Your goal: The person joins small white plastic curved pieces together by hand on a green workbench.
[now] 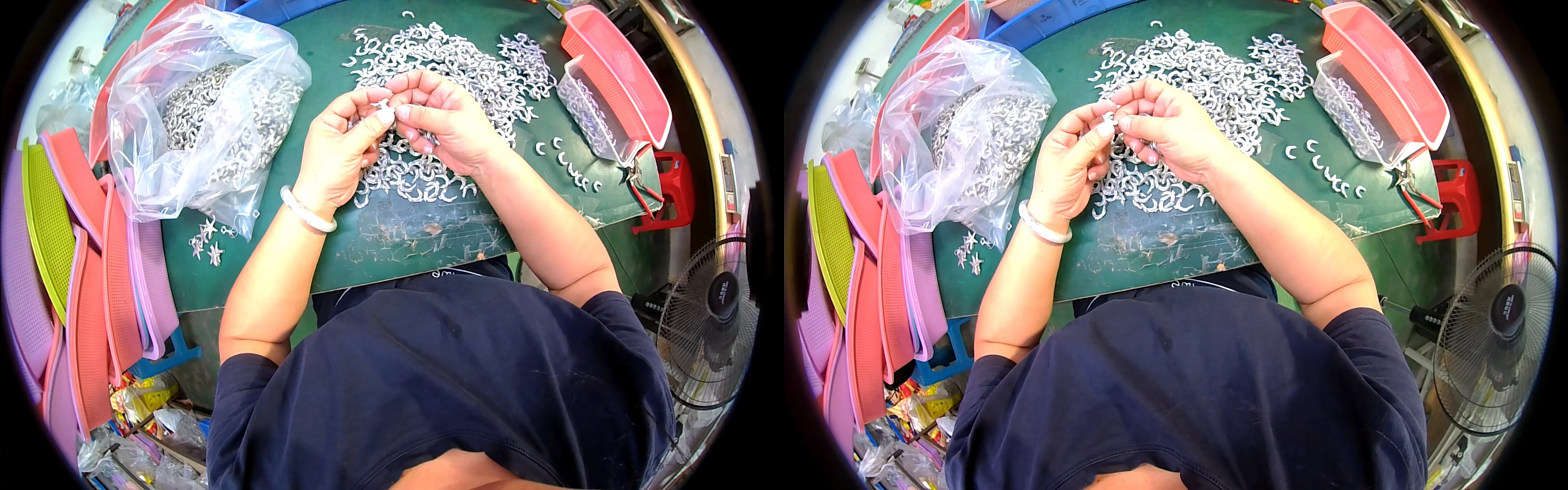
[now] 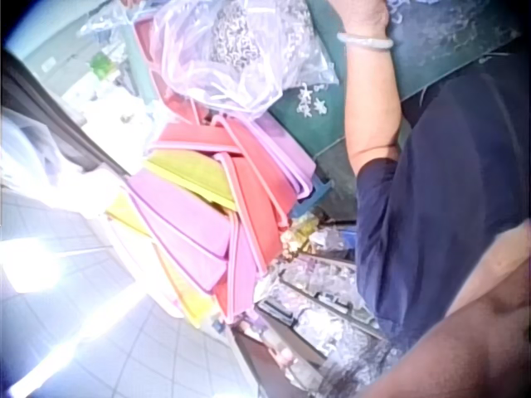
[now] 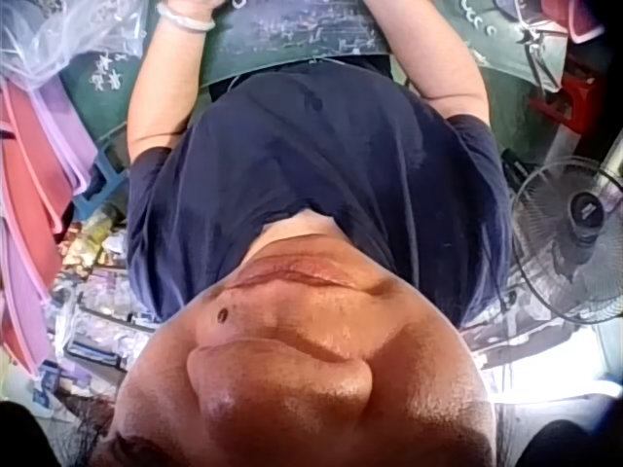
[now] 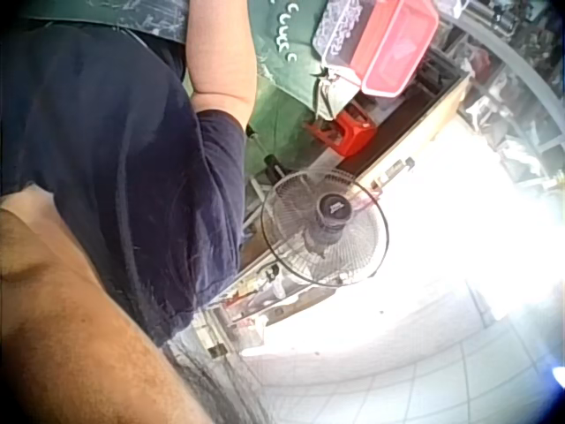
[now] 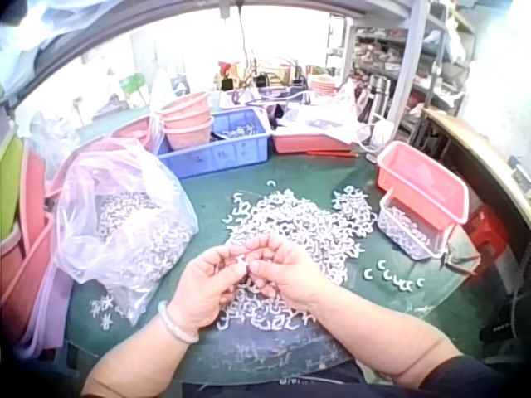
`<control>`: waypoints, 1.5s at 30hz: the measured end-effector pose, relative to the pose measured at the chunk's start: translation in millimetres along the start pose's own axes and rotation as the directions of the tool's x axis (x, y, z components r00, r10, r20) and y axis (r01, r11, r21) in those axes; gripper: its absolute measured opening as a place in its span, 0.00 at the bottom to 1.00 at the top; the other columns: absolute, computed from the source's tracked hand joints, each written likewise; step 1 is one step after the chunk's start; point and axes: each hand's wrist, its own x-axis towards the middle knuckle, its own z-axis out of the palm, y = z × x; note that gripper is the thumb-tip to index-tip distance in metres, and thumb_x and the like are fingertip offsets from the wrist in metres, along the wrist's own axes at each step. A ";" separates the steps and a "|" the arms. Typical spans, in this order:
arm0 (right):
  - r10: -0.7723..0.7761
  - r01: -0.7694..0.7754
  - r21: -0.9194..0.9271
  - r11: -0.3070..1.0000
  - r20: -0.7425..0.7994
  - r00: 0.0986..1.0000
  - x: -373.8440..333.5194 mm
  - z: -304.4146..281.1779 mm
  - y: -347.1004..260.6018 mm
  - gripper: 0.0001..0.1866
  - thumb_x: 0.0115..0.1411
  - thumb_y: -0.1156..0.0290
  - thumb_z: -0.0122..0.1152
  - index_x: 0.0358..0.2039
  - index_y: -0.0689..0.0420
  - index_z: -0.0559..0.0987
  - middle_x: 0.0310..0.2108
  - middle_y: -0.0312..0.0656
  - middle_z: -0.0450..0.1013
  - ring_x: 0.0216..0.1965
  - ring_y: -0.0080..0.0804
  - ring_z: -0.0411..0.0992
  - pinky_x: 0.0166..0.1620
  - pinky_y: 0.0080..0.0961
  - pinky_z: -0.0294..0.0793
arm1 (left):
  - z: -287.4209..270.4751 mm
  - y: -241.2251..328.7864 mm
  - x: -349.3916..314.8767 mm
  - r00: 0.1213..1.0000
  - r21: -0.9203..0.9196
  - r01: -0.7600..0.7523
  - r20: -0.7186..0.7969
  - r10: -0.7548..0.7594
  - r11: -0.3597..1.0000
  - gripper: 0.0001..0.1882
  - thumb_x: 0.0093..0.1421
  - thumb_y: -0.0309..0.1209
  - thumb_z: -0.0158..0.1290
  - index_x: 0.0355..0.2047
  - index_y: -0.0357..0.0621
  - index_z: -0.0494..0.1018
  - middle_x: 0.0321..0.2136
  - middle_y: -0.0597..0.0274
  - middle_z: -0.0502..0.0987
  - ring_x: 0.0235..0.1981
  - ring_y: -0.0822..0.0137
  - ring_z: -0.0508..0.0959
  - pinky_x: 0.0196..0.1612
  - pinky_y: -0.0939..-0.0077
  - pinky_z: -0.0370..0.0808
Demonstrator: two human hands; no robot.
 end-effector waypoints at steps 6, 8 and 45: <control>0.101 -0.100 0.072 0.992 -0.016 0.995 -0.5 3.5 -2.0 0.10 0.58 0.72 0.48 0.39 0.62 0.66 0.27 0.40 0.68 0.20 0.21 0.64 0.17 0.13 0.59 | -6.4 -3.6 3.0 0.998 -0.171 -0.006 -0.061 -0.005 0.985 0.01 0.57 0.26 0.47 0.29 0.44 0.67 0.23 0.67 0.70 0.19 0.80 0.64 0.17 0.90 0.59; 0.142 -0.135 0.101 0.986 -0.071 0.987 0.3 2.3 -3.0 0.13 0.60 0.66 0.45 0.39 0.63 0.66 0.28 0.42 0.68 0.20 0.22 0.63 0.17 0.14 0.59 | -3.4 1.3 1.9 0.997 -0.237 0.003 -0.069 -0.020 0.972 0.01 0.56 0.25 0.45 0.29 0.43 0.66 0.24 0.65 0.70 0.19 0.80 0.65 0.18 0.89 0.60; 0.024 -0.020 -0.120 0.993 0.026 0.999 -2.6 5.6 3.5 0.38 0.58 0.41 0.35 0.48 0.68 0.60 0.32 0.45 0.65 0.19 0.20 0.61 0.15 0.14 0.58 | -8.8 -5.2 3.8 0.999 0.057 0.014 0.031 -0.015 0.998 0.05 0.56 0.28 0.50 0.32 0.42 0.73 0.21 0.70 0.72 0.14 0.84 0.59 0.16 0.90 0.52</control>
